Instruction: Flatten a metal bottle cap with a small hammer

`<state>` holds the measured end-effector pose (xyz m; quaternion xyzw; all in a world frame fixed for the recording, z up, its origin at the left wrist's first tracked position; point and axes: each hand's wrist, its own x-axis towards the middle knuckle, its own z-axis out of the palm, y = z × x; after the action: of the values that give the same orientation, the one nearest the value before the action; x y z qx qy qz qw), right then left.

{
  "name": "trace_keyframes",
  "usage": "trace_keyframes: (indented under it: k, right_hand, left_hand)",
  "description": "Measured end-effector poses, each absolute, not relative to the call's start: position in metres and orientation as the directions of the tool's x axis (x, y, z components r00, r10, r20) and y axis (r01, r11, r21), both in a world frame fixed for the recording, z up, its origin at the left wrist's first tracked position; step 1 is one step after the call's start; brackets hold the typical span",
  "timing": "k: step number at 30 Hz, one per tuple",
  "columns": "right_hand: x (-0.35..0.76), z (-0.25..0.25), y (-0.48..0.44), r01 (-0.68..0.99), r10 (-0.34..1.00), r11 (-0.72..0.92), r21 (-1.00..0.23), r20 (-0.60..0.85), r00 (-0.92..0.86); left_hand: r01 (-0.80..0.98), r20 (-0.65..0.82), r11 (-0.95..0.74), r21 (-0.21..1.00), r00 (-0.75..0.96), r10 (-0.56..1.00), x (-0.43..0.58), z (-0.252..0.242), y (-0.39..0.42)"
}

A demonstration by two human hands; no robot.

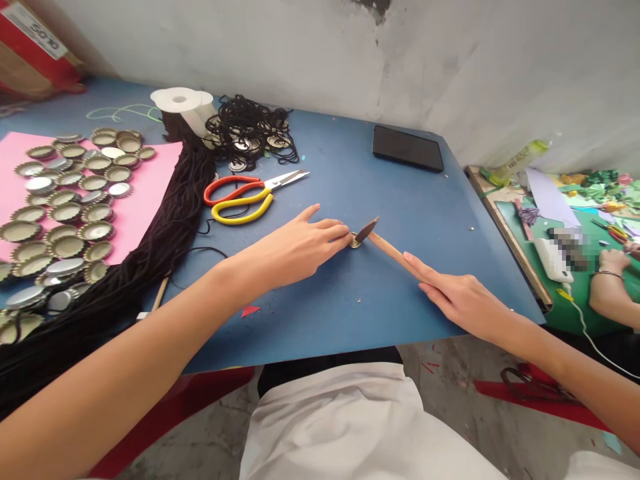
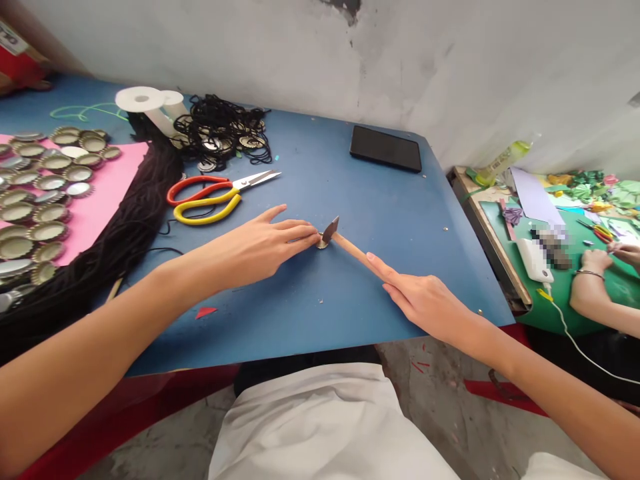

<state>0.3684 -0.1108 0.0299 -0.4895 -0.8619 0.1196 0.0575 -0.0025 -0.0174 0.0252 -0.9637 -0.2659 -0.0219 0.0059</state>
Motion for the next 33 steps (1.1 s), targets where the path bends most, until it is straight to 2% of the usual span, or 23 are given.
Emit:
trace_keyframes:
  k: [5,9,12,14,15,16,20,22,25,27,30,33]
  right_hand:
    - [0.366,0.032,-0.111,0.841,0.870,0.471,-0.265,-0.021,-0.493]
    - [0.368,0.040,-0.112,0.823,0.845,0.521,-0.228,0.001,-0.535]
    - [0.374,0.046,-0.114,0.811,0.825,0.562,-0.161,0.181,-0.535]
    - [0.376,0.047,-0.116,0.832,0.821,0.535,-0.145,0.320,-0.472]
    - [0.376,0.047,-0.116,0.842,0.830,0.517,-0.155,0.329,-0.450]
    - [0.376,0.047,-0.116,0.848,0.847,0.503,-0.168,0.292,-0.445]
    - [0.375,0.048,-0.112,0.837,0.847,0.522,-0.161,-0.017,-0.532]
    - [0.376,0.049,-0.112,0.836,0.844,0.531,-0.137,-0.002,-0.536]
    - [0.376,0.050,-0.115,0.850,0.861,0.505,-0.151,0.165,-0.482]
    - [0.373,0.048,-0.116,0.847,0.863,0.499,-0.184,0.195,-0.466]
    - [0.370,0.043,-0.112,0.833,0.853,0.518,-0.195,0.053,-0.519]
    - [0.373,0.040,-0.106,0.876,0.883,0.446,-0.185,-0.068,-0.464]
  left_hand:
    - [0.529,0.011,-0.849,0.006,0.849,0.529,-0.001,0.027,-0.020]
    - [0.541,0.015,-0.840,0.044,0.840,0.542,-0.001,0.025,-0.021]
    - [0.552,0.028,-0.831,0.068,0.831,0.555,-0.002,0.024,-0.020]
    - [0.558,0.032,-0.827,0.076,0.827,0.561,-0.002,0.024,-0.020]
    - [0.560,0.032,-0.825,0.077,0.826,0.563,-0.002,0.025,-0.020]
    - [0.560,0.032,-0.825,0.076,0.825,0.564,-0.002,0.025,-0.020]
    - [0.566,0.017,-0.822,0.061,0.823,0.568,-0.001,0.025,-0.021]
    - [0.575,0.002,-0.816,0.062,0.817,0.576,-0.001,0.025,-0.022]
    - [0.582,-0.006,-0.809,0.075,0.812,0.584,-0.001,0.026,-0.022]
    - [0.577,0.003,-0.813,0.081,0.816,0.579,-0.001,0.025,-0.021]
    - [0.566,0.032,-0.821,0.073,0.822,0.569,-0.003,0.024,-0.020]
    - [0.557,0.052,-0.829,0.049,0.828,0.559,-0.003,0.024,-0.021]
